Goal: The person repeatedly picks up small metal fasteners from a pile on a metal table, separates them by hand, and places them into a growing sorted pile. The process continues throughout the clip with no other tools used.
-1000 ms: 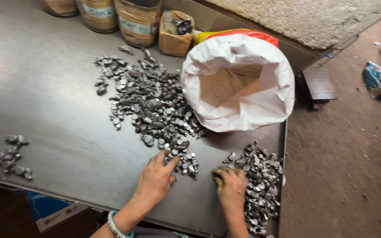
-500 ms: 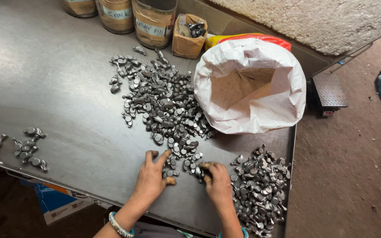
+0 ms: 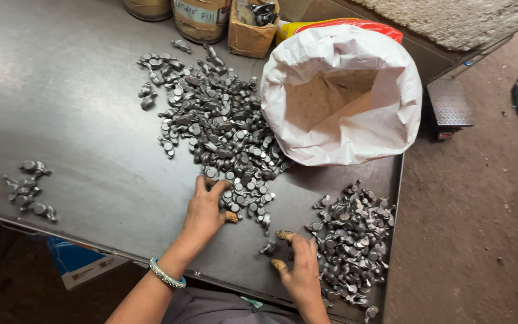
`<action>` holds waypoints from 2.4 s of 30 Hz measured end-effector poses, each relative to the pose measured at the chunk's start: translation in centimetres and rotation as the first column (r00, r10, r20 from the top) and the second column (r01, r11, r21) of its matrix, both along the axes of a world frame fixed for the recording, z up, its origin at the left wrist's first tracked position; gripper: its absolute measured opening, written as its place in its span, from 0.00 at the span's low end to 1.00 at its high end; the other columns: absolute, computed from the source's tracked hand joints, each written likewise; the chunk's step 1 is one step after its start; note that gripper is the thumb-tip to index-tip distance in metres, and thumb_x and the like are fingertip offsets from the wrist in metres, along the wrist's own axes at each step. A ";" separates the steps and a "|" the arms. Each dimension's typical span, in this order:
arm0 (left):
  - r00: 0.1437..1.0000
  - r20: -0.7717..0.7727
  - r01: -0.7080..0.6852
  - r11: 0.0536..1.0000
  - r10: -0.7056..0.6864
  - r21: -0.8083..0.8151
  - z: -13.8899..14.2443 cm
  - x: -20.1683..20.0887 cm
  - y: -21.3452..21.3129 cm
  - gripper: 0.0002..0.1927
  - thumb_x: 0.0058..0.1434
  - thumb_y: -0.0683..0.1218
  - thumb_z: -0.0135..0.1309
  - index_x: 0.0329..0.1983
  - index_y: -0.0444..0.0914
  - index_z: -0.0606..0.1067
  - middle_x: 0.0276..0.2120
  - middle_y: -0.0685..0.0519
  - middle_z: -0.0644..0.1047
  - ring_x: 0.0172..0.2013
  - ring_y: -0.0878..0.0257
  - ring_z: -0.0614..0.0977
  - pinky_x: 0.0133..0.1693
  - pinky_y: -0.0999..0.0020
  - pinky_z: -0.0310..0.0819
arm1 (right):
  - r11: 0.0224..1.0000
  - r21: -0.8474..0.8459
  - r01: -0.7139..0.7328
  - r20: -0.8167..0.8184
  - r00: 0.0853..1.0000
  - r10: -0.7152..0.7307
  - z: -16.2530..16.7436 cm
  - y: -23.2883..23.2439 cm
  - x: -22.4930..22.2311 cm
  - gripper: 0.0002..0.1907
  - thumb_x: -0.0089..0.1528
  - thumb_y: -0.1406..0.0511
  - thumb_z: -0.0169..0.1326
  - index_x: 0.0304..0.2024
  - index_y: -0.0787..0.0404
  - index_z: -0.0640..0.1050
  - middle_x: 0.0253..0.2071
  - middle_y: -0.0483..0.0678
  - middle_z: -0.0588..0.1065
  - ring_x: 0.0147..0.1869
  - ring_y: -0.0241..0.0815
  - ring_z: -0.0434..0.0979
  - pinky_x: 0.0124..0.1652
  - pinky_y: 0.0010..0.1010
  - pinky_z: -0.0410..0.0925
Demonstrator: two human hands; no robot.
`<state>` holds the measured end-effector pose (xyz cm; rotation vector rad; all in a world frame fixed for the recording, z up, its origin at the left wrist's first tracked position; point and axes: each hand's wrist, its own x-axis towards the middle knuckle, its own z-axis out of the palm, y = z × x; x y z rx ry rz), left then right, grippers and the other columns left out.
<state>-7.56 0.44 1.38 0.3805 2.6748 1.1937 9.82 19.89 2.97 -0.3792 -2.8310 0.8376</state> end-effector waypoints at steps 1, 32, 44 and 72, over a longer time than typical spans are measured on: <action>1.000 0.017 0.004 1.000 -0.005 0.025 0.3 0.0 -0.3 0.37 0.39 0.40 0.73 0.56 0.46 0.74 0.53 0.42 0.67 0.48 0.41 0.78 0.49 0.52 0.76 | 0.999 -0.021 -0.035 -0.012 0.999 0.035 -0.3 0.0 0.0 0.32 0.42 0.73 0.68 0.50 0.62 0.75 0.45 0.53 0.75 0.51 0.58 0.72 0.49 0.43 0.68; 0.992 -0.126 -0.009 0.998 0.017 0.065 1.9 3.5 0.2 0.29 0.48 0.47 0.69 0.55 0.44 0.76 0.58 0.44 0.67 0.54 0.43 0.76 0.51 0.52 0.74 | 0.991 0.032 0.130 0.073 0.989 -0.132 -0.2 -2.2 -6.8 0.29 0.46 0.60 0.73 0.48 0.59 0.77 0.43 0.52 0.75 0.50 0.53 0.73 0.51 0.43 0.66; 0.999 -0.036 0.046 0.966 -0.038 0.253 1.4 4.5 0.1 0.26 0.45 0.47 0.71 0.50 0.44 0.81 0.49 0.46 0.73 0.48 0.46 0.79 0.47 0.55 0.75 | 0.205 -0.978 -0.025 -0.076 0.966 -0.246 -5.1 3.7 -2.1 0.30 0.51 0.81 0.61 0.54 0.64 0.71 0.51 0.55 0.75 0.55 0.47 0.78 0.52 0.36 0.74; 0.993 0.004 -0.115 0.985 0.115 0.132 1.5 2.6 -1.0 0.32 0.42 0.50 0.74 0.53 0.44 0.78 0.52 0.46 0.70 0.43 0.47 0.81 0.44 0.54 0.77 | 0.920 0.193 0.341 -0.204 0.931 -0.302 4.9 4.3 -4.5 0.17 0.53 0.62 0.67 0.45 0.56 0.82 0.44 0.48 0.80 0.48 0.47 0.75 0.48 0.39 0.69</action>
